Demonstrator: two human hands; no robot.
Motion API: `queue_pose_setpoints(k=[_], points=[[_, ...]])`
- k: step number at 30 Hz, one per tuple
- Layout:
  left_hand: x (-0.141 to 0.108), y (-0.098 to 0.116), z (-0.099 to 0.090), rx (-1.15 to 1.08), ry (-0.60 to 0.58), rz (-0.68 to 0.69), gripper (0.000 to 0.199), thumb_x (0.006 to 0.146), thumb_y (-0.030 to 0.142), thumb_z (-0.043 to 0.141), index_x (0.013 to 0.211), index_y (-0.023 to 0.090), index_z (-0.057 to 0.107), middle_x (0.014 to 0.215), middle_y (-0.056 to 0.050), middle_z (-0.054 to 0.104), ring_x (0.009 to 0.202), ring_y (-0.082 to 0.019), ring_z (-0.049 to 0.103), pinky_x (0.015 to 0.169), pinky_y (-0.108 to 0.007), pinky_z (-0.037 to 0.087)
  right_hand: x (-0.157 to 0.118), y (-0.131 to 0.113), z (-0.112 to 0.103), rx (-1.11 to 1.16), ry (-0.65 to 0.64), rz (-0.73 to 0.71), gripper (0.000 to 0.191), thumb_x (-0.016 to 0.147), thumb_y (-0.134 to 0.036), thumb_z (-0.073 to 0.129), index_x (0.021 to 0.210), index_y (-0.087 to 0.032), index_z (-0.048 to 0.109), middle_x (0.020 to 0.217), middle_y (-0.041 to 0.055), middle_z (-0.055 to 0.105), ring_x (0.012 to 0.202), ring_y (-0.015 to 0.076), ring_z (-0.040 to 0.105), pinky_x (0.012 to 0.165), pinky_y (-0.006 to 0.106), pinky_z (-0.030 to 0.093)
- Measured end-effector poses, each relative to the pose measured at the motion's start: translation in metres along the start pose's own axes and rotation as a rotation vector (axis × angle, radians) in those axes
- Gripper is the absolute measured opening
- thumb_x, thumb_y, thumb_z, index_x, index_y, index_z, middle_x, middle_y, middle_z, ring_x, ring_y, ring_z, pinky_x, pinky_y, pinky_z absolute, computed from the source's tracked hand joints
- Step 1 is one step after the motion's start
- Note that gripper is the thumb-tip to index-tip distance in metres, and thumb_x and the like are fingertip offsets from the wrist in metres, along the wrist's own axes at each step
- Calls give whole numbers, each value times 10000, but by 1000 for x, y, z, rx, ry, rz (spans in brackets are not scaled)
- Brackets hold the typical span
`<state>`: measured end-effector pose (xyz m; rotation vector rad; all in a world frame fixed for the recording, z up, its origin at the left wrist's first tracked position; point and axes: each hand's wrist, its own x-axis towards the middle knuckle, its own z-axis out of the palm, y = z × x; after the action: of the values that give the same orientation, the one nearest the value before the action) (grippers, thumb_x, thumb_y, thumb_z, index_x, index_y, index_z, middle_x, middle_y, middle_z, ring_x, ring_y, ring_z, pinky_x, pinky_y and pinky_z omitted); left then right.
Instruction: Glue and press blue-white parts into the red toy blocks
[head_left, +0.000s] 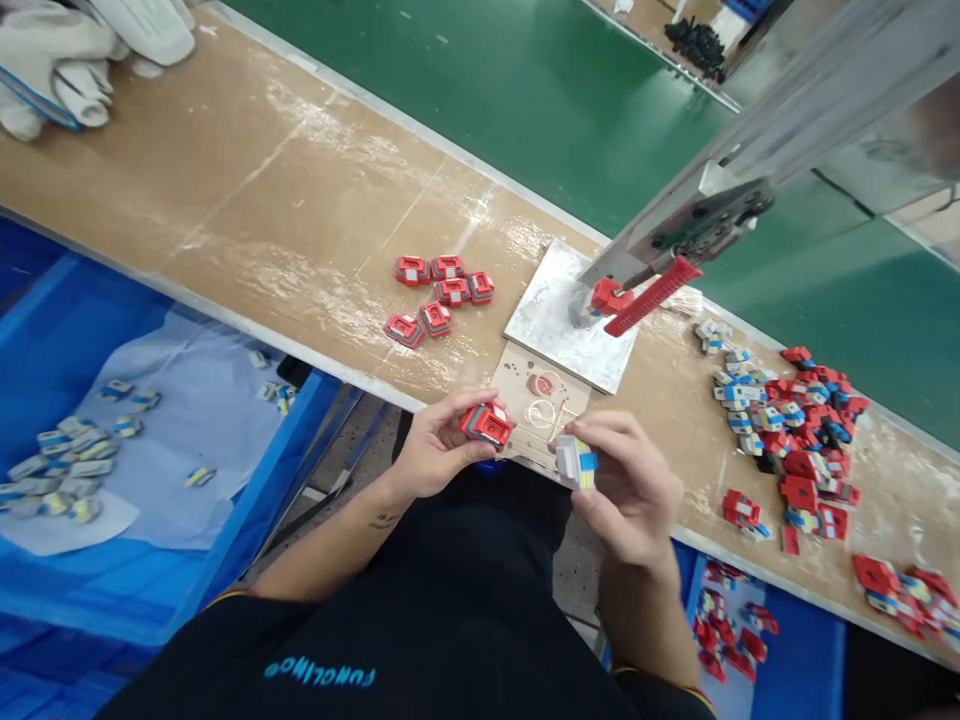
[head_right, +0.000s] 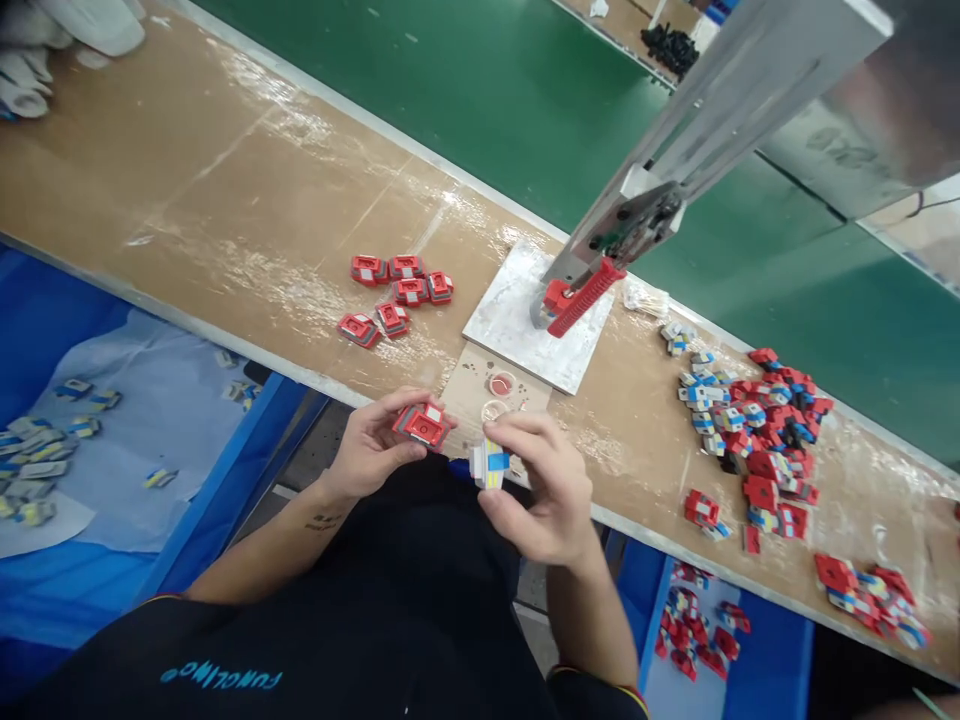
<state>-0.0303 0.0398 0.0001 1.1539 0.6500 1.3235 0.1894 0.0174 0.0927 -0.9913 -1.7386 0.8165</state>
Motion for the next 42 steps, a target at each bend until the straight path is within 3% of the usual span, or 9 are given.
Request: queue_pose_setpoints(k=[4, 7, 10, 14, 23, 31, 36, 38, 42], points=[[-3, 2, 23, 73, -24, 121, 577, 787, 150, 948, 1309, 239, 717, 1170, -107, 825, 1062, -260, 838, 883, -295, 701, -43, 0, 29, 289, 327, 244, 348, 965, -488, 738, 1225, -257, 734, 960, 64, 735, 708, 193, 743, 558, 295, 627], [-4, 5, 34, 111, -35, 210, 504, 776, 95, 941, 1208, 224, 717, 1187, -112, 822, 1113, -257, 824, 911, -307, 698, -52, 3, 40, 480, 412, 350, 302, 948, -515, 764, 1076, -245, 719, 880, 32, 750, 546, 131, 669, 449, 226, 550], [-5, 6, 37, 154, -72, 236, 454, 787, 113, 937, 1168, 214, 713, 1188, -122, 817, 1083, -255, 830, 901, -327, 704, -56, 3, 39, 537, 411, 392, 330, 951, -547, 749, 998, -224, 699, 858, 41, 767, 500, 124, 647, 403, 215, 514], [-6, 7, 37, 230, -83, 269, 421, 811, 161, 931, 1175, 219, 726, 1187, -127, 817, 1062, -255, 831, 912, -358, 704, -58, 1, 33, 362, 441, 387, 343, 922, -552, 784, 963, -218, 718, 866, 42, 768, 527, 134, 672, 433, 231, 546], [-4, 8, 30, 478, -151, 441, 384, 885, 159, 865, 1235, 257, 742, 1218, -113, 825, 1035, -215, 836, 896, -300, 697, -49, -11, 24, -26, 277, 370, 117, 893, -293, 825, 945, -219, 752, 818, 17, 759, 614, 129, 678, 561, 223, 588], [-5, 8, 28, 593, -197, 509, 559, 988, 109, 711, 1505, 298, 615, 1319, -99, 805, 1119, -215, 824, 958, -284, 692, -46, -5, 29, 140, 223, 462, 268, 902, -441, 833, 857, -206, 711, 746, 8, 746, 550, 124, 685, 505, 214, 573], [-6, 4, 32, 456, -272, 391, 913, 903, 430, 858, 1657, 229, 385, 1416, -213, 734, 1284, -316, 752, 1049, -398, 659, -49, 2, 43, 248, 335, 477, 438, 906, -584, 795, 754, -211, 624, 706, 11, 736, 507, 134, 676, 469, 230, 549], [-7, 3, 34, 456, -254, 376, 859, 895, 428, 865, 1611, 222, 439, 1432, -225, 718, 1335, -332, 720, 1076, -421, 639, -51, 5, 48, 253, 355, 488, 471, 905, -616, 783, 733, -214, 607, 711, 16, 740, 511, 133, 663, 472, 238, 539], [-2, 8, 32, 525, -297, 393, 719, 939, 283, 820, 1566, 201, 479, 1370, -210, 747, 1178, -279, 783, 1014, -395, 652, -54, 14, 46, 245, 315, 476, 426, 897, -621, 795, 807, -227, 663, 700, -10, 700, 529, 121, 611, 481, 236, 504]])
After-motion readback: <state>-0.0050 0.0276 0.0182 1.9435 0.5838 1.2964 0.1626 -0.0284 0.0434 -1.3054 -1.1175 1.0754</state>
